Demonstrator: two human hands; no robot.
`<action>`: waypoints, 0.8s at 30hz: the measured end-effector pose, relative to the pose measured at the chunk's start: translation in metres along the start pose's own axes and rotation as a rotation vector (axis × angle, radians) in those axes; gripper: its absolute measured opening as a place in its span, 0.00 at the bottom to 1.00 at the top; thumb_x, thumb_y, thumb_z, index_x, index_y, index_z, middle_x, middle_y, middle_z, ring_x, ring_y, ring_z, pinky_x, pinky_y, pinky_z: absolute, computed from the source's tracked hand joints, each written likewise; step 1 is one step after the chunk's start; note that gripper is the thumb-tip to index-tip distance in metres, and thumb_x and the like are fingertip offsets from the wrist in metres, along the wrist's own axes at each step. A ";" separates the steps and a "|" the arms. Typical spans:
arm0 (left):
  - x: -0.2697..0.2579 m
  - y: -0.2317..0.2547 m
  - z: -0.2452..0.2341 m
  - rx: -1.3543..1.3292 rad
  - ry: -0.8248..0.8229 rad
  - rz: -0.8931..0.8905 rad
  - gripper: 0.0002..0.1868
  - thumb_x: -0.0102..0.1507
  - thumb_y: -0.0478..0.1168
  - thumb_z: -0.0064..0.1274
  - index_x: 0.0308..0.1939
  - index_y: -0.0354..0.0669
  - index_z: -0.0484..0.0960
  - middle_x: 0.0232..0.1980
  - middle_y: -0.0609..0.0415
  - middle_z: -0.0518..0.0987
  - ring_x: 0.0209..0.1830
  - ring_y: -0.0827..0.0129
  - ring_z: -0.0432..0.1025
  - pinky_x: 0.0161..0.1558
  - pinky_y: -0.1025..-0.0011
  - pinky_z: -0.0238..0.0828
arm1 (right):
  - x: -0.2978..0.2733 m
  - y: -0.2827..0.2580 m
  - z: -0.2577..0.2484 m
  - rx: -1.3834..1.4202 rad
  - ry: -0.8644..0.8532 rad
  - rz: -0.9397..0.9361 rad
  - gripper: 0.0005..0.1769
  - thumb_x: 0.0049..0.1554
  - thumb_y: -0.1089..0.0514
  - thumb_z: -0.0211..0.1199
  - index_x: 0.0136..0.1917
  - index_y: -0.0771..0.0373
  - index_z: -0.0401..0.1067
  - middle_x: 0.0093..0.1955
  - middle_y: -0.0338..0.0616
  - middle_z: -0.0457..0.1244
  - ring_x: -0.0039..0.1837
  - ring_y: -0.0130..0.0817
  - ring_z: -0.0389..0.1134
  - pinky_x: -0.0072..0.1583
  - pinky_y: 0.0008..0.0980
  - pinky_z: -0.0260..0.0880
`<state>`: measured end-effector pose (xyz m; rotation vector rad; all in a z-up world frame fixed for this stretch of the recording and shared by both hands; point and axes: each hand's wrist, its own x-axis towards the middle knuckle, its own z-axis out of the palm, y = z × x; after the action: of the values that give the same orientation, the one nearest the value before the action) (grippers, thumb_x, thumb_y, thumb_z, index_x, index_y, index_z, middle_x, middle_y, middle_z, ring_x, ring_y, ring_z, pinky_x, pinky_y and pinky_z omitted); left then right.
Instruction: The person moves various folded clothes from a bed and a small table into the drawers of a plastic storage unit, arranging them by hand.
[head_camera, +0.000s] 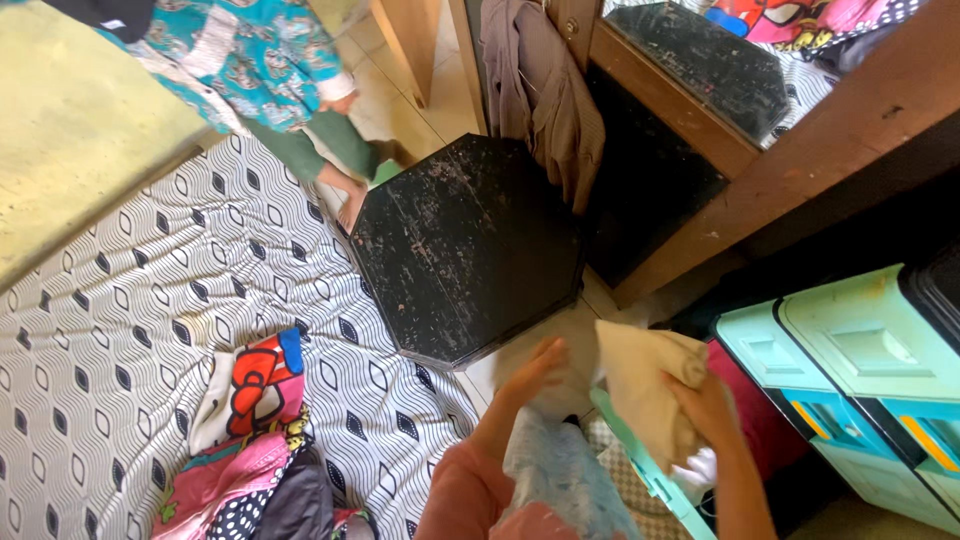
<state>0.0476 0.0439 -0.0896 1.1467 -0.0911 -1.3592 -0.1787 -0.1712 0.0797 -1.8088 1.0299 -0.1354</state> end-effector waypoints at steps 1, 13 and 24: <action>-0.008 -0.010 -0.010 -0.104 -0.016 -0.052 0.50 0.58 0.71 0.48 0.79 0.58 0.54 0.78 0.53 0.62 0.74 0.59 0.60 0.68 0.46 0.57 | 0.007 -0.012 0.020 0.155 -0.031 -0.004 0.25 0.52 0.51 0.69 0.58 0.70 0.78 0.52 0.53 0.72 0.52 0.44 0.73 0.52 0.39 0.73; -0.032 0.074 -0.105 -0.421 0.103 0.154 0.33 0.67 0.50 0.54 0.71 0.37 0.69 0.68 0.44 0.75 0.68 0.58 0.69 0.66 0.62 0.68 | 0.075 -0.064 0.134 1.014 -0.216 0.529 0.27 0.55 0.52 0.68 0.65 0.65 0.71 0.58 0.48 0.71 0.56 0.40 0.73 0.57 0.40 0.75; 0.045 0.029 -0.012 -0.058 -0.286 -0.515 0.41 0.66 0.68 0.48 0.70 0.39 0.74 0.66 0.49 0.78 0.61 0.65 0.75 0.59 0.66 0.75 | -0.010 0.028 0.052 1.019 0.012 0.526 0.28 0.53 0.55 0.69 0.66 0.62 0.72 0.58 0.44 0.70 0.56 0.37 0.73 0.56 0.38 0.74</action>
<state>0.0892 0.0094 -0.1004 0.9538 0.0428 -1.9664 -0.1744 -0.1306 0.0356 -0.6018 1.1181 -0.2831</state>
